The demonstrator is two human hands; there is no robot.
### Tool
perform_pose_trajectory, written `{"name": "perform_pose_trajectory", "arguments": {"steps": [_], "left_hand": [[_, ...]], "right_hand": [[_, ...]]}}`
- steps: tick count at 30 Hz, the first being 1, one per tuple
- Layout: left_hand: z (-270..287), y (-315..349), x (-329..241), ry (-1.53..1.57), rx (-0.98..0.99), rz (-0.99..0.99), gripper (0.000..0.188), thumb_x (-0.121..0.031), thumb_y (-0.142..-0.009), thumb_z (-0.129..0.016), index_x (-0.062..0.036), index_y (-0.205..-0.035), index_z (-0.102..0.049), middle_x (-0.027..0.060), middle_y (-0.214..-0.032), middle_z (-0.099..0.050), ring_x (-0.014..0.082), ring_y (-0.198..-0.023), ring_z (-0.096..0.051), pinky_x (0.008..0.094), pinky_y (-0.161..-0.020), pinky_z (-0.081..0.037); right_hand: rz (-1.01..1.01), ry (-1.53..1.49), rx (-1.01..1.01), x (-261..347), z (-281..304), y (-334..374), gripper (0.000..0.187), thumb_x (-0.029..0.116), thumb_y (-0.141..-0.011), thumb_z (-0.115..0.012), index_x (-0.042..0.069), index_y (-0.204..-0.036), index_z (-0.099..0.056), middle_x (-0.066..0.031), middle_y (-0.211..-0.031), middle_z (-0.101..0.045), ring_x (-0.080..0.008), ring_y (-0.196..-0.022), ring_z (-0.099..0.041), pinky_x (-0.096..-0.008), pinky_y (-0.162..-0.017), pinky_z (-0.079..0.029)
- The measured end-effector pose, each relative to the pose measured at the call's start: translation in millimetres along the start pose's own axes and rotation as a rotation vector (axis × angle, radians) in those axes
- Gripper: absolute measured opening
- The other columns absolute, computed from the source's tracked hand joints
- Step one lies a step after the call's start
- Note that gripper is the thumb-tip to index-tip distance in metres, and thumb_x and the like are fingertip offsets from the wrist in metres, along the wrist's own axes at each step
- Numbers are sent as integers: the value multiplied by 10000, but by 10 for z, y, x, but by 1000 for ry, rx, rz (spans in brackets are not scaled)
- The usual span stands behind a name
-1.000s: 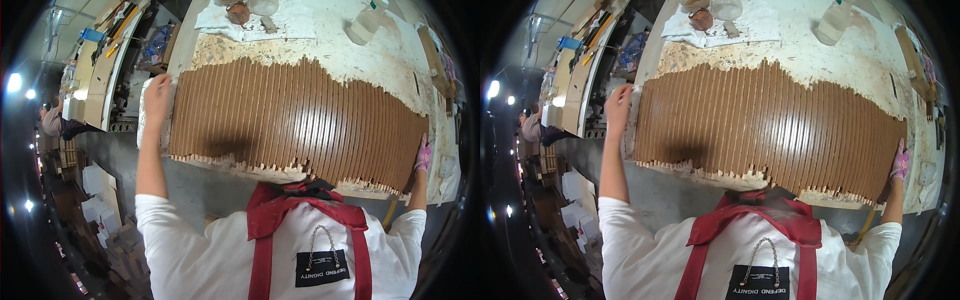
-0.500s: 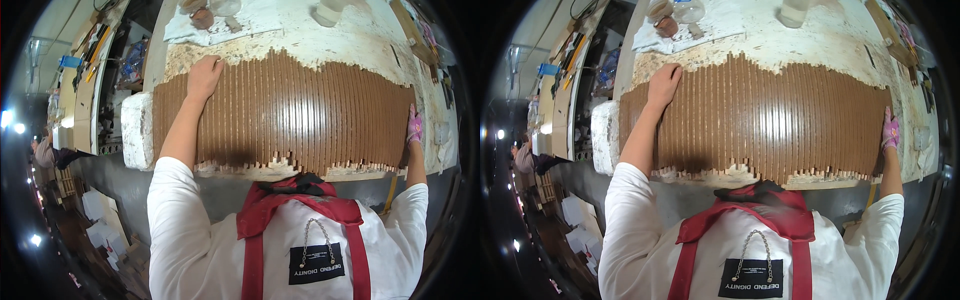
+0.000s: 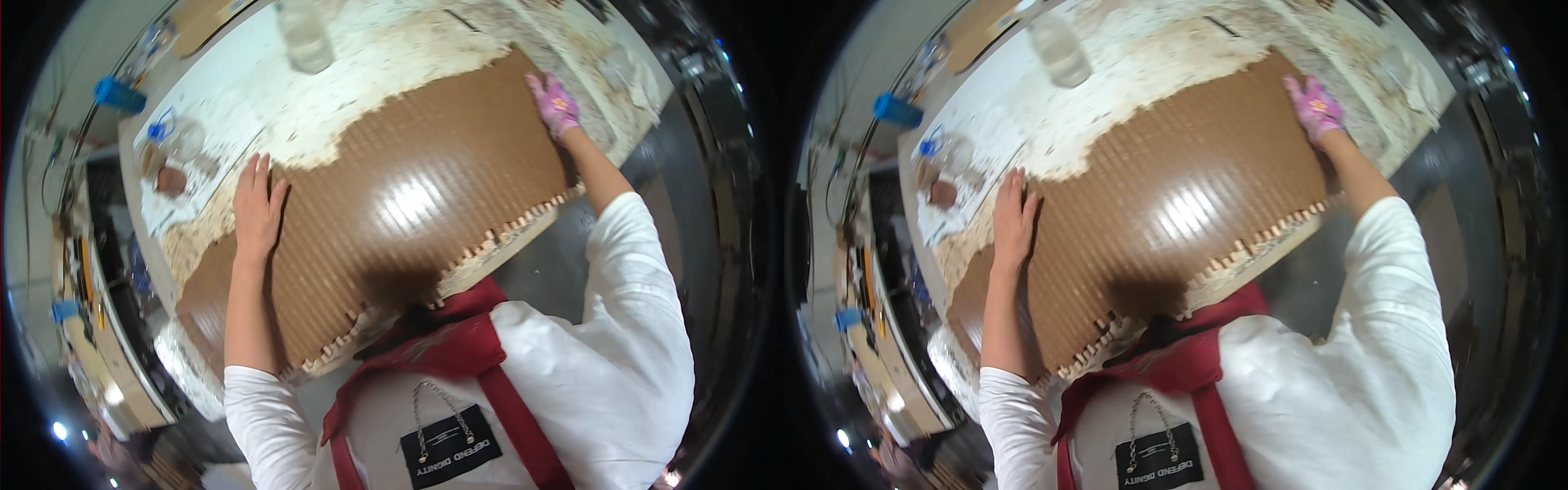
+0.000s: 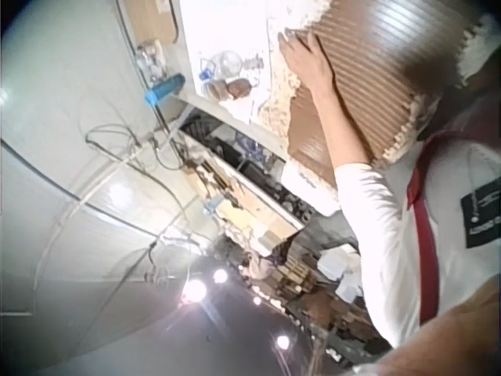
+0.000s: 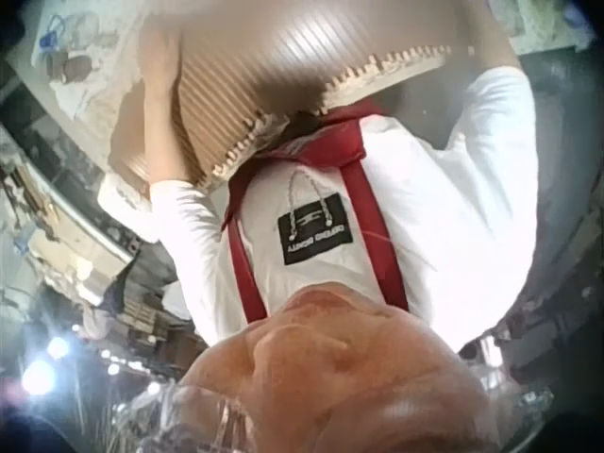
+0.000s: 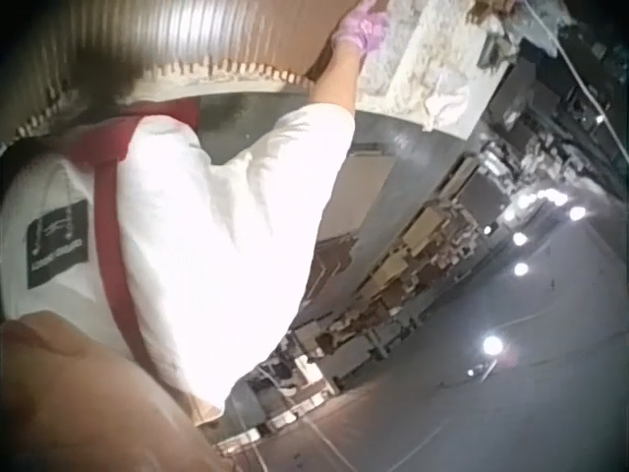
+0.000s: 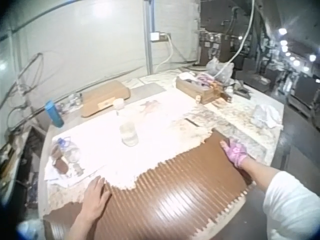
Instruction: The person wipes a large assembly of parallel wooden strips on a workbench using a white cloth. They repeatedly wipe the surface, occasionally picking up a bottle to pour liquid onto the cloth, and rearranging the strips to access different areas. The person also uses a pair of scissors to open a bottle cap during the process.
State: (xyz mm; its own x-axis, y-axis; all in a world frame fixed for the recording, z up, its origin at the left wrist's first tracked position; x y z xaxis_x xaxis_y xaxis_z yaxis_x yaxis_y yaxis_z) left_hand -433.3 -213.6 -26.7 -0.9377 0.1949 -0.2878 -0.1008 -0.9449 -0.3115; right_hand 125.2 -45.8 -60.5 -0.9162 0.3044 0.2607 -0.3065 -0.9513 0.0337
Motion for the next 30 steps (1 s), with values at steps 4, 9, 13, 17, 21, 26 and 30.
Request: {"name": "perform_pose_trajectory", "arguments": {"steps": [4, 9, 13, 17, 21, 26, 30], "left_hand": [[-149, -127, -145, -5, 172, 164, 487, -340, -956, -557, -24, -1324, -514, 166, -1218, -561, 342, -1151, -505, 414, -982, -413], [-130, -111, -162, -19, 141, 127, 405, -313, -967, -545, -12, -1237, -557, 164, -1103, -579, 336, -1084, -509, 415, -953, -411], [-111, -112, -216, -17, 171, 141, 395, -302, -977, -524, -8, -1239, -554, 164, -1093, -579, 335, -1085, -504, 409, -953, -403], [-148, -113, -239, -26, 151, 76, 372, -271, -998, -477, -7, -1251, -547, 172, -1106, -578, 342, -1093, -503, 403, -962, -399], [-168, -112, -224, -220, 140, 39, 389, -262, -1006, -463, -16, -1301, -521, 151, -1229, -551, 329, -1192, -481, 439, -1007, -365], [-30, -150, -452, -338, 43, 45, 496, -233, -963, -551, -78, -1417, -426, 124, -1393, -470, 343, -1308, -406, 452, -1078, -312], [-97, -476, -1195, -85, 25, 198, 336, -137, -919, -617, -38, -1238, -579, 130, -1225, -580, 321, -1140, -547, 376, -955, -444]], "right_hand": [[-60, 42, 3, 70, 154, 143, 811, 716, -904, -336, 71, -1375, -478, -226, -1277, -596, -380, -1178, -580, -480, -1005, -422], [-56, 77, 16, 126, 167, 174, 789, 710, -908, -337, 74, -1351, -487, -201, -1234, -630, -358, -1152, -602, -468, -970, -450], [29, -57, 159, 15, 167, 56, 798, 666, -926, -366, 55, -1438, -391, -220, -1359, -537, -372, -1256, -521, -442, -1047, -402], [249, -314, 307, -410, -23, -311, 771, 570, -947, -449, 21, -1475, -331, -209, -1478, -418, -335, -1372, -401, -392, -1117, -329], [327, -424, 440, -504, 75, -348, 747, 534, -953, -475, 26, -1481, -328, -170, -1508, -392, -303, -1387, -385, -383, -1136, -303], [354, -544, 661, -478, 354, -164, 835, 593, -924, -509, 46, -1510, -277, -141, -1555, -318, -272, -1418, -327, -362, -1160, -260], [419, -867, 831, -679, 318, -140, 842, 537, -912, -587, 8, -1496, -290, -169, -1524, -355, -251, -1387, -361, -350, -1141, -288]]}}
Point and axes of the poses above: each hand's wrist, its own y-axis away from the middle knuckle, its own z-axis out of the back of the hand, x = y × z, the point moved 4 cm from there along -y, towards the middle knuckle
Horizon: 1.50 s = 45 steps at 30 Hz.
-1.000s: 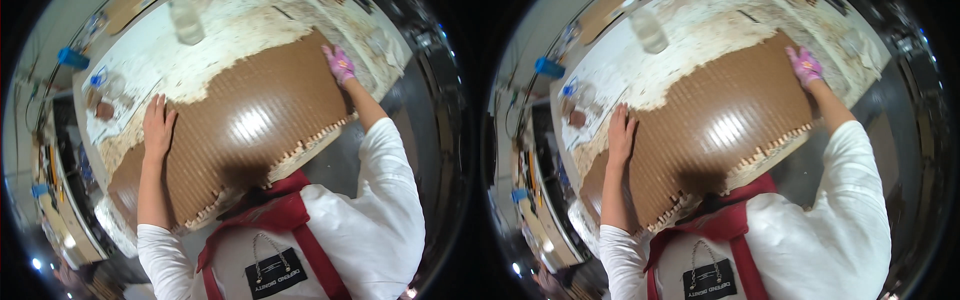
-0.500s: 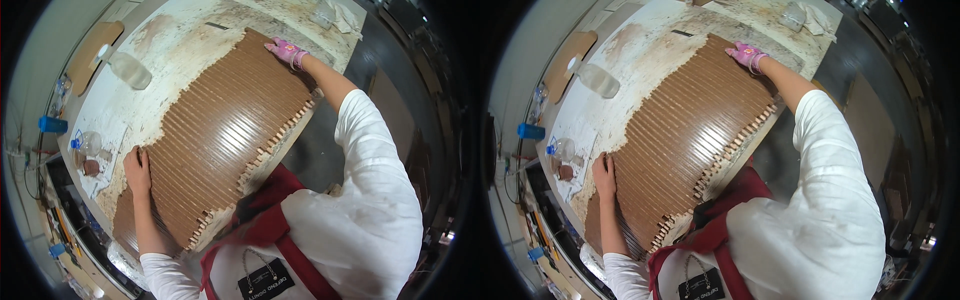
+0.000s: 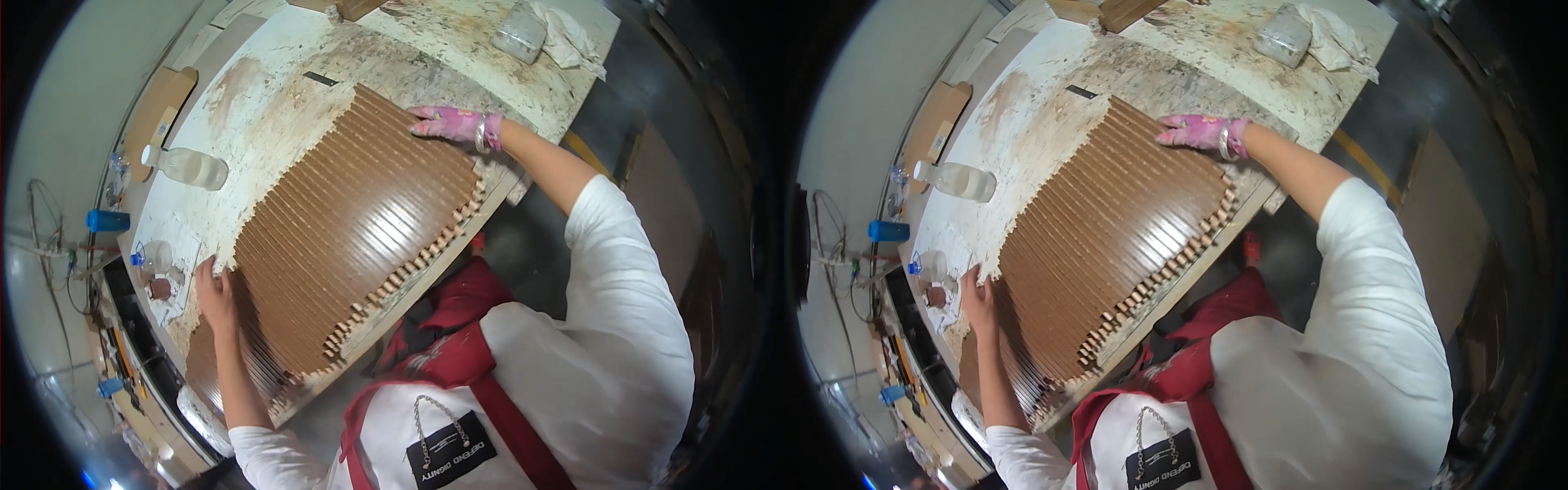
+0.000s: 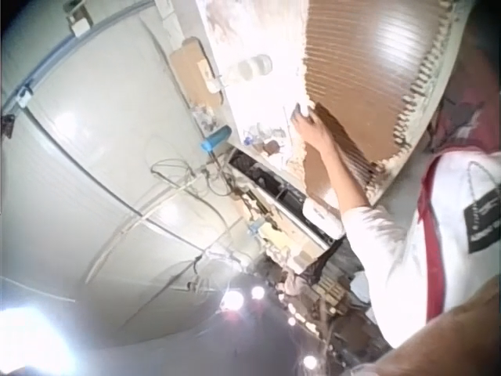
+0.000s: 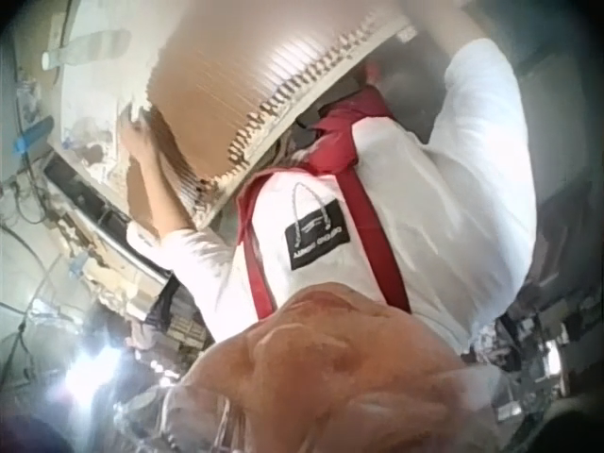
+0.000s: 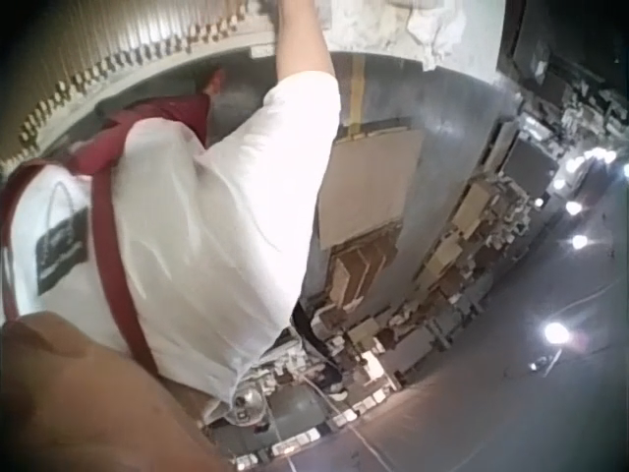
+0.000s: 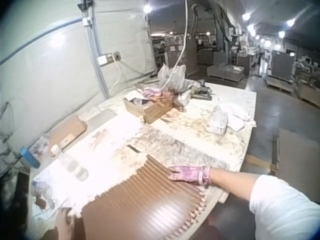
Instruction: The person wipes a large assembly of parallel wooden strips on a workbench using a white cloth. They repeatedly wipe the surface, occasionally picking up a bottle to pour liquid onto the cloth, and rearranging the strips to access different areas. The person also uses a pair of scissors to open a bottle cap during the process.
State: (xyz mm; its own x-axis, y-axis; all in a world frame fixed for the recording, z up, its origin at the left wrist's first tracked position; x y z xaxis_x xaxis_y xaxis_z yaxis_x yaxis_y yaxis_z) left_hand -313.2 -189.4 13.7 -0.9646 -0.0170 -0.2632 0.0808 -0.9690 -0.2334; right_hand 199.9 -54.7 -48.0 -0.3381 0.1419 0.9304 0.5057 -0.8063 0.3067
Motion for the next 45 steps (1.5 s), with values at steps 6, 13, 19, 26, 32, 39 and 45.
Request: {"name": "perform_pose_trajectory", "arguments": {"steps": [6, 13, 19, 26, 32, 39, 45], "left_hand": [[-790, -747, -2375, 463, 85, -156, 129, -122, -878, -683, -10, -935, -652, 108, -897, -612, 237, -817, -610, 324, -764, -503], [-1485, -1256, -3099, 448, 104, -163, 159, -120, -825, -725, -10, -934, -690, 136, -882, -625, 283, -801, -624, 355, -739, -496], [-1620, -1325, -3117, 371, 51, -211, 134, -135, -816, -730, -43, -911, -706, 127, -874, -633, 298, -813, -609, 377, -743, -488], [-1363, -1228, -3137, 146, 95, -273, 92, -90, -820, -696, -36, -882, -655, 135, -875, -626, 323, -829, -593, 401, -742, -484], [-418, 197, -2854, 200, 1162, -422, 119, -73, -812, -645, -42, -926, -657, 157, -815, -645, 347, -805, -637, 430, -706, -506], [-691, -875, -4307, 293, 535, -354, 93, -75, -892, -634, -10, -959, -630, 155, -816, -638, 310, -776, -639, 358, -693, -500], [-2080, -1598, -5722, 613, 292, -556, 702, -297, -803, -762, -4, -1360, -451, 214, -1317, -540, 369, -1217, -517, 438, -1029, -417]], "right_hand": [[103, -168, -94, -329, 526, 552, 652, 432, -953, -580, 15, -1427, -419, -121, -1394, -508, -209, -1259, -496, -322, -1062, -385], [-19, -196, -249, -831, 1445, 1238, 536, 338, -961, -595, 17, -1374, -479, -83, -1252, -604, -181, -1162, -562, -285, -966, -439], [6, -258, -299, -968, 1691, 1427, 510, 289, -957, -586, -9, -1359, -485, -125, -1234, -615, -199, -1166, -563, -302, -981, -432], [105, 2, -383, -684, 2143, 1142, 455, 287, -949, -600, 7, -1304, -554, -109, -1259, -614, -191, -1147, -569, -311, -993, -431], [74, -120, -470, -1007, 2747, 1348, 439, 252, -970, -571, -13, -1318, -530, -107, -1255, -613, -189, -1141, -578, -298, -991, -435], [340, -67, -815, -975, 2920, 1348, 489, 119, -926, -599, 5, -1384, -469, -142, -1319, -553, -228, -1277, -485, -339, -1078, -378], [290, 884, -1194, -497, 3552, 1489, 705, 273, -867, -693, 51, -1459, -381, -213, -1468, -398, -350, -1371, -360, -402, -1135, -293]]}}
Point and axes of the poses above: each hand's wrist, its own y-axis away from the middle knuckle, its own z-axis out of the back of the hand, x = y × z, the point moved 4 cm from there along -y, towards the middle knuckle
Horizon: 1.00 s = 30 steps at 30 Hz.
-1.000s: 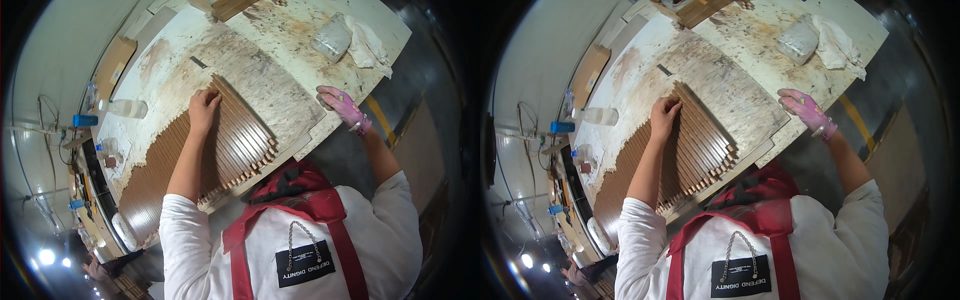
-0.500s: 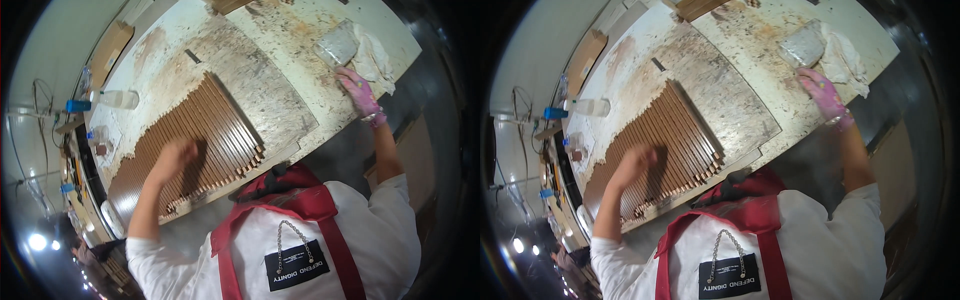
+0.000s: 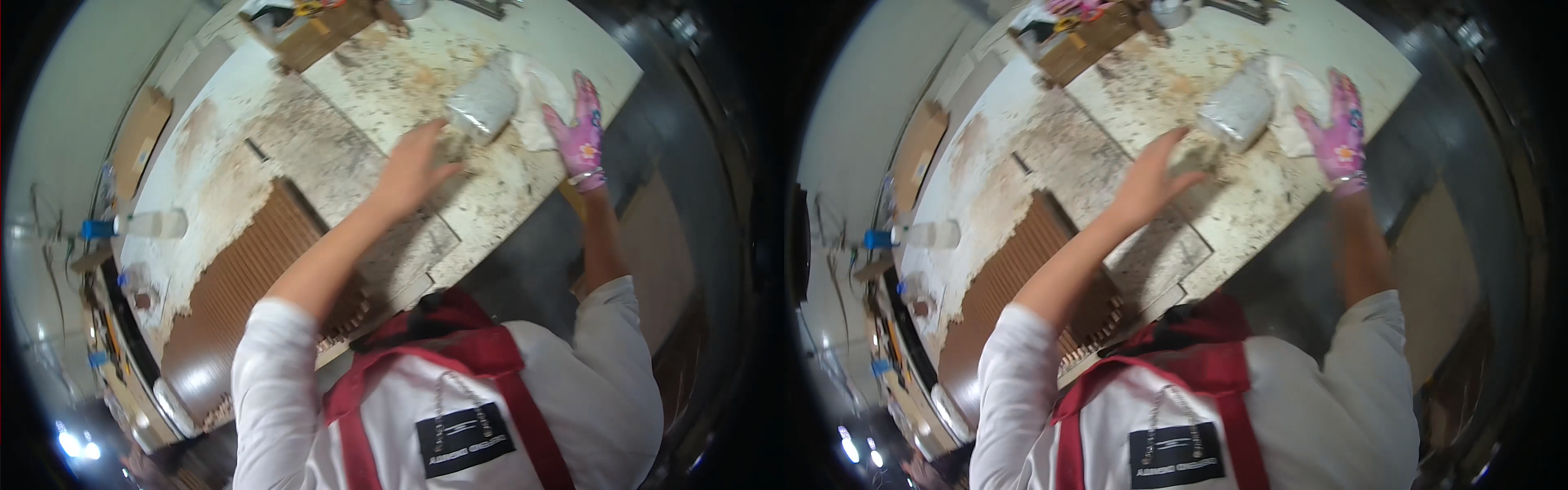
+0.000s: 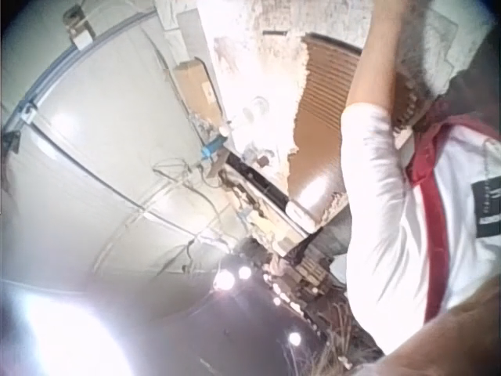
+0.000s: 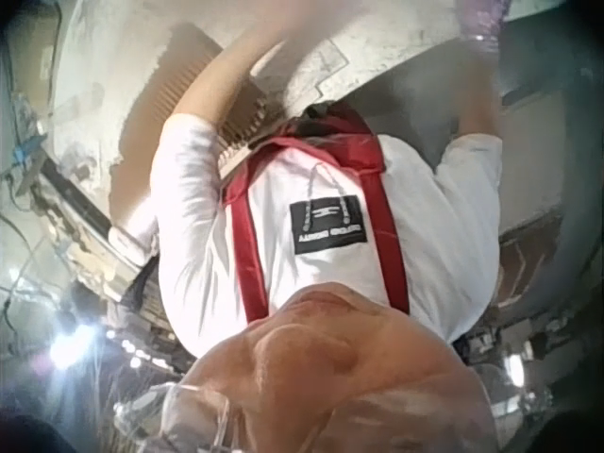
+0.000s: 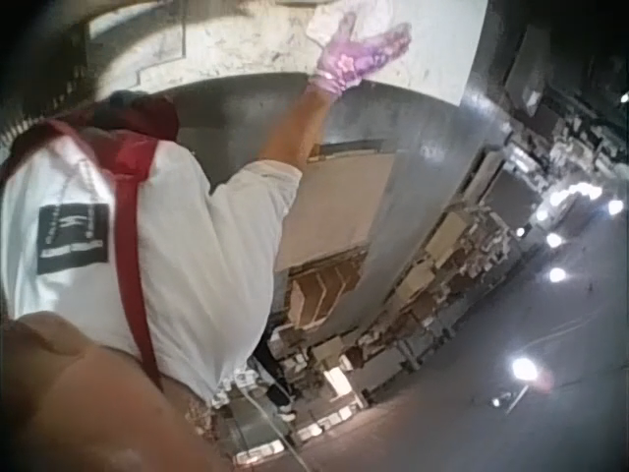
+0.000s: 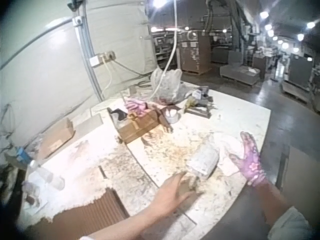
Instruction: The person wipes a large assembly of parallel wooden strips on a workbench using a white cloth. They repeatedly wipe the surface, occasionally picking up a bottle to pour liquid onto the cloth, and rearranging the strips to access different areas. The person also uses a pair of scissors to open a bottle cap during the process.
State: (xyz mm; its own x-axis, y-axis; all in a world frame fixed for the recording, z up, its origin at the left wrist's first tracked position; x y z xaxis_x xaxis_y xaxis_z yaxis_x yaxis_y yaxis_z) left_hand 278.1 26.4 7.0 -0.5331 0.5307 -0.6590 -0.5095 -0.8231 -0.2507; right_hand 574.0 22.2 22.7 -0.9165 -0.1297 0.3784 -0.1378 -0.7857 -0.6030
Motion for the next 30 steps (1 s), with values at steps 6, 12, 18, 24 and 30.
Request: {"name": "perform_pose_trajectory", "arguments": {"steps": [6, 12, 18, 24, 30], "left_hand": [[-982, -805, -41, -285, 8, 184, 1110, -512, -568, -851, -181, -1481, -314, 274, -1503, -266, 492, -1333, -324, 585, -1012, -385], [-973, -949, 94, -336, 91, 189, 1010, -484, -608, -804, -198, -1462, -346, 267, -1441, -317, 460, -1272, -381, 553, -1000, -403], [-128, -1069, 22, -546, 335, -3, 828, -508, -666, -717, -205, -1388, -448, 223, -1205, -492, 403, -1127, -504, 517, -916, -446], [801, -102, 177, -762, 481, 170, 807, -534, -740, -681, -180, -1417, -420, 249, -1294, -472, 383, -1163, -517, 499, -929, -469], [886, 783, 169, -862, 337, 437, 870, -578, -751, -710, -200, -1457, -370, 264, -1411, -390, 399, -1221, -494, 493, -959, -456]], "right_hand": [[41, 350, 244, -1058, -912, 615, 642, 452, -926, -565, -15, -1362, -500, -220, -1377, -519, -374, -1290, -468, -432, -1112, -330], [-19, 323, 184, -866, -882, 562, 562, 409, -920, -591, 11, -1315, -549, -223, -1316, -563, -372, -1227, -524, -445, -1051, -398], [-3, 251, 116, -936, -785, 577, 537, 397, -908, -616, 33, -1298, -557, -206, -1274, -588, -377, -1185, -547, -440, -1009, -428], [-67, 226, 169, -899, -847, 532, 510, 386, -920, -608, 57, -1307, -563, -189, -1264, -601, -352, -1178, -559, -419, -999, -435], [-293, -504, 304, -465, -874, 523, 440, 274, -956, -590, -8, -1292, -557, -130, -1140, -647, -201, -1049, -587, -317, -923, -453]]}}
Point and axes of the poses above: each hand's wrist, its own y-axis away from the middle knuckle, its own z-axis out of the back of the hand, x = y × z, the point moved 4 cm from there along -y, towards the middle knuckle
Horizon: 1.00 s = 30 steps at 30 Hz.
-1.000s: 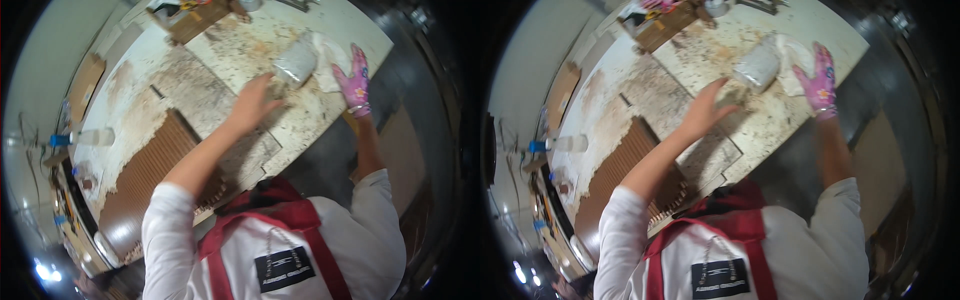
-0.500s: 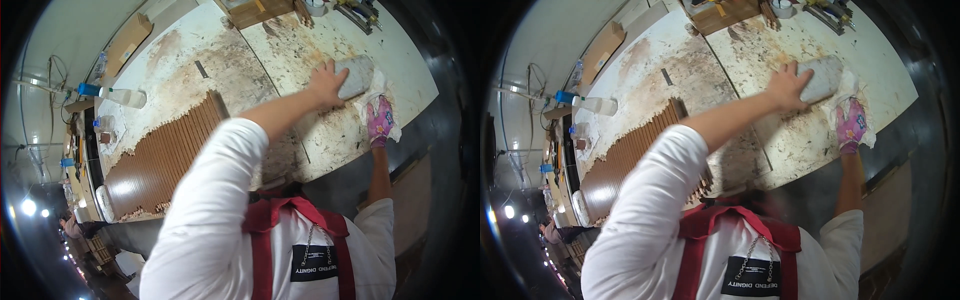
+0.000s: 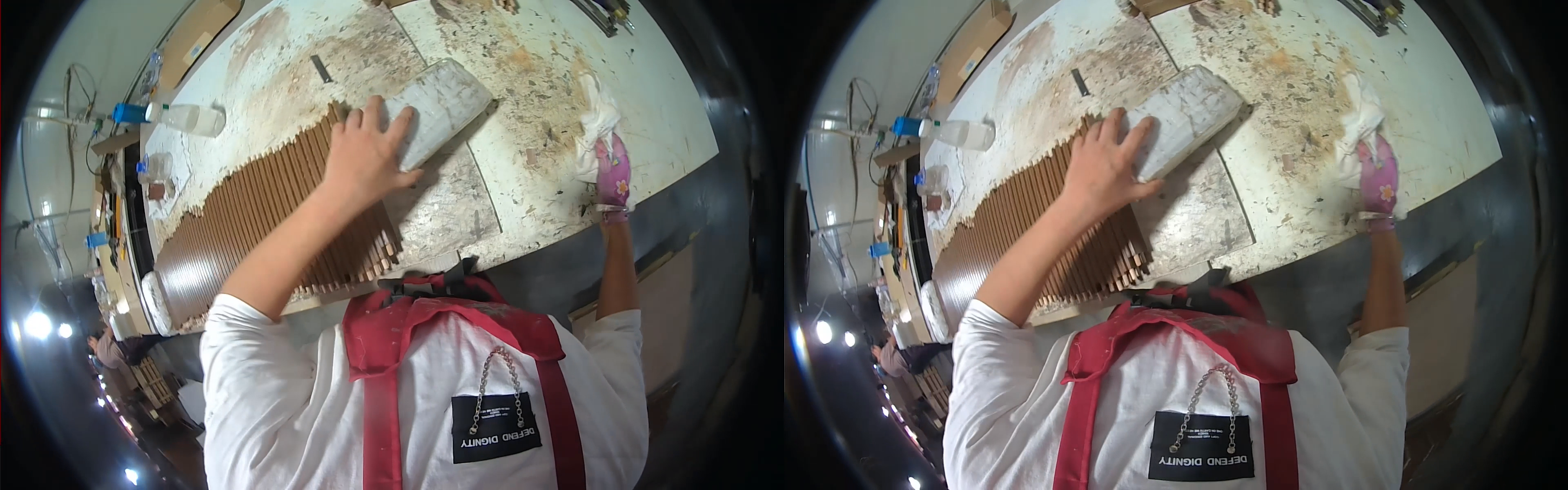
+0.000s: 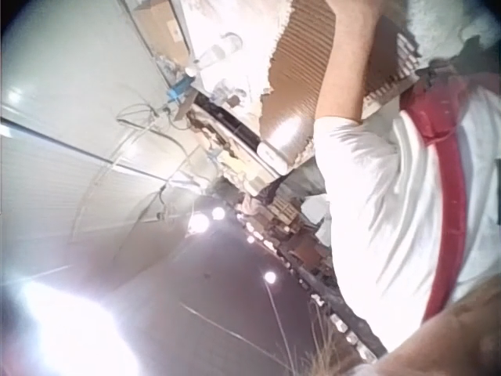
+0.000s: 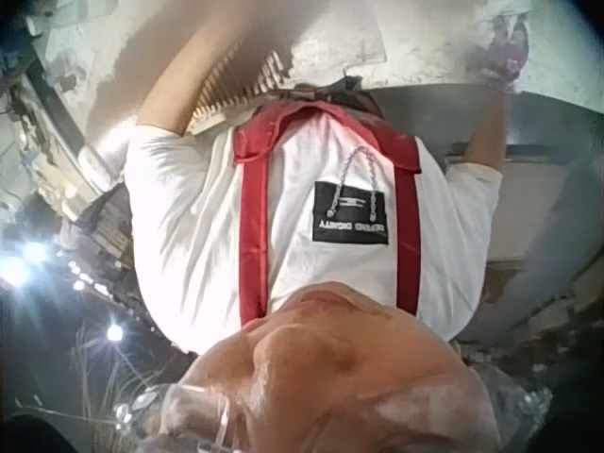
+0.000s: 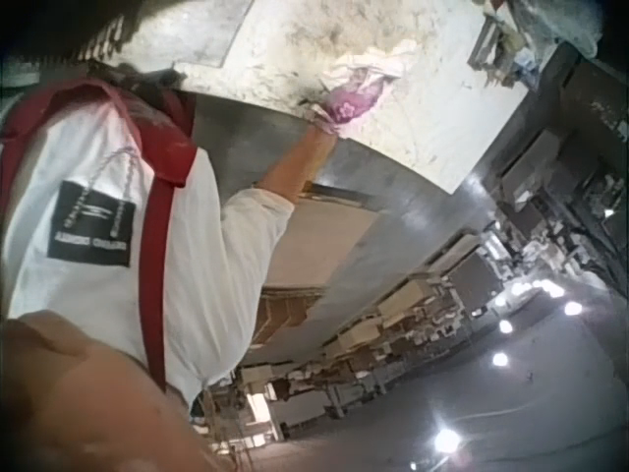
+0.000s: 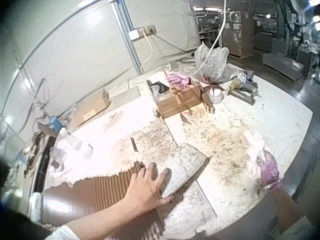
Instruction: The person wipes a large assembly of parallel wooden strips on a workbench using a white cloth. They repeatedly wipe the surface, occasionally picking up a bottle to pour liquid onto the cloth, and rearranging the strips to access different areas. The person also uses a pair of scissors to open a bottle cap during the process.
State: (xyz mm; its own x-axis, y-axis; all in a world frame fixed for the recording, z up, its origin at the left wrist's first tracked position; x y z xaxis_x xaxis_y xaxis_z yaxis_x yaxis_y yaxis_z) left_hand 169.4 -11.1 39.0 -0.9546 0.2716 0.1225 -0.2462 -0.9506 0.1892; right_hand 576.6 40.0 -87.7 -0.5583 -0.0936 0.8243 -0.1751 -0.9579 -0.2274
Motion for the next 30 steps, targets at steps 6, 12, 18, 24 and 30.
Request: {"name": "perform_pose_trajectory", "arguments": {"steps": [6, 12, 18, 24, 30], "left_hand": [[-289, 390, -467, 80, -98, 75, 849, -597, -746, -700, -148, -1413, -427, 255, -1339, -437, 335, -1000, -606, 419, -836, -481], [-404, 708, -590, 116, -289, -62, 787, -436, -693, -775, -59, -1326, -500, 171, -1241, -517, 253, -979, -546, 377, -803, -437], [-449, 886, -517, 196, -379, -74, 674, -401, -758, -732, -81, -1309, -514, 164, -1259, -519, 253, -1022, -545, 378, -852, -439], [-654, 1595, -123, 419, -326, -274, 584, -467, -848, -634, -176, -1339, -507, 106, -1355, -502, 288, -1231, -492, 501, -999, -379], [-910, 2301, 619, 316, -170, -280, 653, -566, -885, -547, -226, -1432, -444, 107, -1521, -346, 326, -1351, -381, 541, -1069, -319]], "right_hand": [[-161, -276, 381, 895, -1206, 461, 447, 252, -977, -522, -61, -1295, -502, -200, -1228, -599, -284, -1122, -579, -339, -958, -439], [172, -228, 498, 1081, -1720, 393, 388, 305, -1005, -475, 10, -1253, -514, -190, -1105, -649, -341, -977, -628, -391, -827, -484], [261, -157, 571, 1567, -1971, 371, 386, 309, -994, -479, 46, -1274, -523, -223, -1062, -659, -400, -955, -630, -414, -808, -482], [5, -143, 580, 1599, -1765, -103, 467, 277, -950, -560, -2, -1325, -537, -133, -1223, -636, -211, -1084, -602, -315, -913, -479], [30, -323, 511, 2705, -1553, -9, 512, 335, -925, -627, -4, -1299, -547, -120, -1102, -673, -187, -998, -635, -277, -854, -511]]}}
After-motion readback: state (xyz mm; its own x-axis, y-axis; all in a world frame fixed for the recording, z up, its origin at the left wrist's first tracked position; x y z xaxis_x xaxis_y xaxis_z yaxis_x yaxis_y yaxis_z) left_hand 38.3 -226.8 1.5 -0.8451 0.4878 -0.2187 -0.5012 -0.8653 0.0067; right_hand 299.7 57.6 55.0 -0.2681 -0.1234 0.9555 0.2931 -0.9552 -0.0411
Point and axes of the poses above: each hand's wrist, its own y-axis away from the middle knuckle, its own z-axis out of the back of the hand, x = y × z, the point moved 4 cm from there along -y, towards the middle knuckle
